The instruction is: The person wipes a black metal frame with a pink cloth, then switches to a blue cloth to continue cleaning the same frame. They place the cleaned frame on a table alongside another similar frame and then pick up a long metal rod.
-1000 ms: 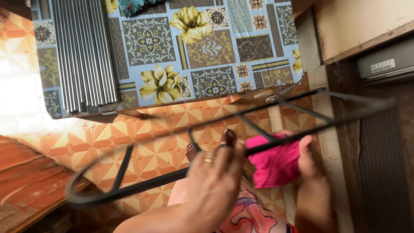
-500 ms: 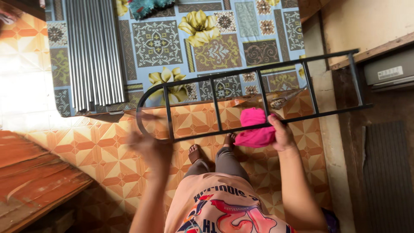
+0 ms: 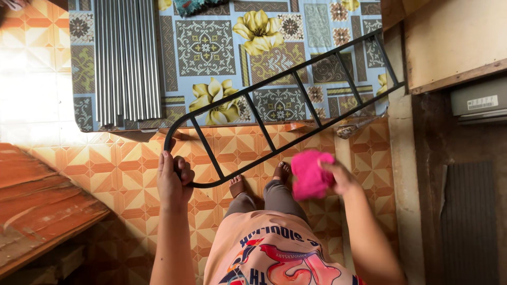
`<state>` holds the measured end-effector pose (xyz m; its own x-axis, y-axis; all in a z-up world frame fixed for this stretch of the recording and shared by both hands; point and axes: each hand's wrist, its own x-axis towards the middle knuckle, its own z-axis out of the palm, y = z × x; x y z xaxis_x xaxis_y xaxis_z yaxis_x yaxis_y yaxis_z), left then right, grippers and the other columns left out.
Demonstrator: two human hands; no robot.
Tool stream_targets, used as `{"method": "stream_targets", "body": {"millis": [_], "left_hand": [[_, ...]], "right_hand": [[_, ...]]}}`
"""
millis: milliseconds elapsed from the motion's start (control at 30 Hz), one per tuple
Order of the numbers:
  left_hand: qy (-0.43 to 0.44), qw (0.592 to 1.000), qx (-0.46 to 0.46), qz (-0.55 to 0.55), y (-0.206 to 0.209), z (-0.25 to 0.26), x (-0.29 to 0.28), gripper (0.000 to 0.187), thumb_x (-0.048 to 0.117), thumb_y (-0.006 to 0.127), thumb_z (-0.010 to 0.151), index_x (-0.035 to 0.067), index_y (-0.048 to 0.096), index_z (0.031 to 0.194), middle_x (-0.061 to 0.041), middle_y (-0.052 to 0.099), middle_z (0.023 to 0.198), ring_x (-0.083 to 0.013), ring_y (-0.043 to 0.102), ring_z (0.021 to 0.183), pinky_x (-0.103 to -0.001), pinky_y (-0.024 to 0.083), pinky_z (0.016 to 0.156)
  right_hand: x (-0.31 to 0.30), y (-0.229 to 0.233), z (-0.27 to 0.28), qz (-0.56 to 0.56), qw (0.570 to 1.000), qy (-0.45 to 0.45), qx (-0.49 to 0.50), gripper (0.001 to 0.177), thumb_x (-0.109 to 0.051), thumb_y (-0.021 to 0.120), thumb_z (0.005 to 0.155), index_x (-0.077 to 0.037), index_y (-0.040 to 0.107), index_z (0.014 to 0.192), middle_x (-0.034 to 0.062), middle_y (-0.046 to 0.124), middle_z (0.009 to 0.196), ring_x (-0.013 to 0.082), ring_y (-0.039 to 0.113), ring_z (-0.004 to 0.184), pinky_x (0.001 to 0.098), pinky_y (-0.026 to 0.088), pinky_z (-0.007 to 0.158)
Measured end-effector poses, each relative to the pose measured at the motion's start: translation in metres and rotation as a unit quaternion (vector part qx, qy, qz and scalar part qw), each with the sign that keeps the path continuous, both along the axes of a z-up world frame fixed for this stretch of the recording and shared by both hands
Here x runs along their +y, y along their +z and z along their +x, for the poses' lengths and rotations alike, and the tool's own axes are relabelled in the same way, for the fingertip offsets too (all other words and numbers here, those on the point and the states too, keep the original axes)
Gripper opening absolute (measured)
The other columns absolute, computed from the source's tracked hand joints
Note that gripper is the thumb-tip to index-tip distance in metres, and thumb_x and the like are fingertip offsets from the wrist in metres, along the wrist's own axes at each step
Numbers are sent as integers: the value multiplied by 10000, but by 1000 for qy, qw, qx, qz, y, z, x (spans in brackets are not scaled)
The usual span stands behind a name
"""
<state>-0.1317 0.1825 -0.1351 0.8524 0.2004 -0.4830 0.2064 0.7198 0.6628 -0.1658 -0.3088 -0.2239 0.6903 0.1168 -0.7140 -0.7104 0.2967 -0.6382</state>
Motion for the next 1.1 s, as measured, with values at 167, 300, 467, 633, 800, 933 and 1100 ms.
{"method": "stream_targets", "body": {"millis": [167, 300, 467, 633, 800, 933, 1100], "left_hand": [[31, 999, 10, -25, 1, -12, -13, 358, 342, 422, 1113, 125, 554, 1366, 30, 376, 673, -60, 337, 509, -201, 275, 429], [48, 998, 21, -19, 2, -18, -27, 354, 327, 424, 1105, 115, 566, 1351, 34, 372, 654, -57, 333, 492, -209, 281, 414], [85, 996, 31, 5, 5, -25, -42, 314, 235, 465, 1102, 37, 610, 1298, 38, 415, 691, -59, 372, 527, -219, 299, 437], [79, 995, -13, 56, 15, -36, -66, 286, 235, 478, 1100, 23, 630, 1217, 60, 373, 629, -22, 300, 461, -208, 233, 384], [108, 991, -40, 71, 18, -39, -66, 276, 236, 463, 1113, 21, 624, 1176, 62, 352, 626, -27, 299, 457, -216, 238, 384], [109, 990, -61, 65, 17, -54, -53, 290, 228, 457, 1125, 7, 621, 1216, 60, 347, 651, -27, 288, 478, -215, 239, 397], [74, 993, -75, -52, 24, -38, -57, 342, 267, 429, 1105, 23, 572, 1297, 28, 401, 706, -65, 347, 481, -226, 290, 411]], "right_hand": [[-15, 31, -59, 198, 940, -190, -205, 484, -260, 741, 964, 66, 567, 1277, 217, 615, 1239, 405, 570, 1215, 583, 467, 1039], [18, 98, -36, 156, 924, -191, -293, 562, -241, 716, 815, -45, 619, 1332, 141, 638, 1343, 338, 611, 1262, 574, 495, 1101], [126, 181, 51, -66, 938, 7, -340, 397, -9, 721, 889, -41, 653, 1279, 157, 680, 1276, 278, 663, 1202, 435, 537, 1071], [297, 181, 94, -451, 565, 132, -678, 230, -202, 761, 900, -139, 740, 1120, 76, 674, 1168, 260, 627, 1037, 459, 545, 980], [313, 140, 118, -532, 473, 241, -660, 133, -190, 765, 901, -127, 743, 1016, 60, 677, 1084, 298, 645, 993, 439, 518, 922], [183, 143, 188, -557, 597, 145, -559, 139, -32, 719, 871, -105, 791, 964, 142, 714, 1001, 321, 654, 1006, 416, 523, 879], [129, 200, 204, -713, 511, 53, -478, 180, -193, 836, 914, -95, 739, 1031, 124, 725, 927, 280, 687, 826, 429, 559, 720]]}}
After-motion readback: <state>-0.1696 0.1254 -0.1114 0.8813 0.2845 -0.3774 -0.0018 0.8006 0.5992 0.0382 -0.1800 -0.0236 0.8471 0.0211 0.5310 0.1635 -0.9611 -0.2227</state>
